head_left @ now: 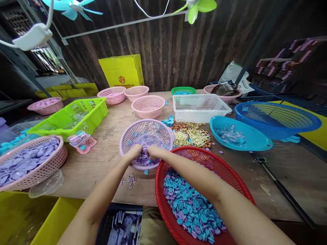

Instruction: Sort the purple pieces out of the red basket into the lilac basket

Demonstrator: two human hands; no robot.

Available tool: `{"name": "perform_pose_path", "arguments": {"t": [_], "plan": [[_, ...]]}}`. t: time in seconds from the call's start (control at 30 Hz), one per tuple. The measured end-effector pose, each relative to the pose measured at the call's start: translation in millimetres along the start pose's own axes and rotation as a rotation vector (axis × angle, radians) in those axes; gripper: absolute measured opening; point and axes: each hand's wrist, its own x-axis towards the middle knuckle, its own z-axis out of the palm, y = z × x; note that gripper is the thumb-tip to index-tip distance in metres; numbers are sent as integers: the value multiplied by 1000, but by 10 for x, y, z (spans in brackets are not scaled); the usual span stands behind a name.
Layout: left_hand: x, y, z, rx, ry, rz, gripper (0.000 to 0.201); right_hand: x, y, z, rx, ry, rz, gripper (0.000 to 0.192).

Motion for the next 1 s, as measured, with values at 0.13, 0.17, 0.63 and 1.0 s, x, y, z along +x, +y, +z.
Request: {"name": "perform_pose_path", "arguments": {"t": [0.13, 0.17, 0.63, 1.0], "plan": [[-32, -27, -22, -18, 13, -31, 21, 50, -151, 112, -31, 14, -31, 31], [-35, -42, -29, -28, 17, -40, 21, 59, -165, 125, -33, 23, -32, 31], [-584, 914, -433, -536, 247, 295, 20, -1180, 545, -173, 262, 516, 150, 14], [-1417, 1276, 326, -837, 471, -73, 39, -2852, 1033, 1042, 428, 732, 779, 37]]}}
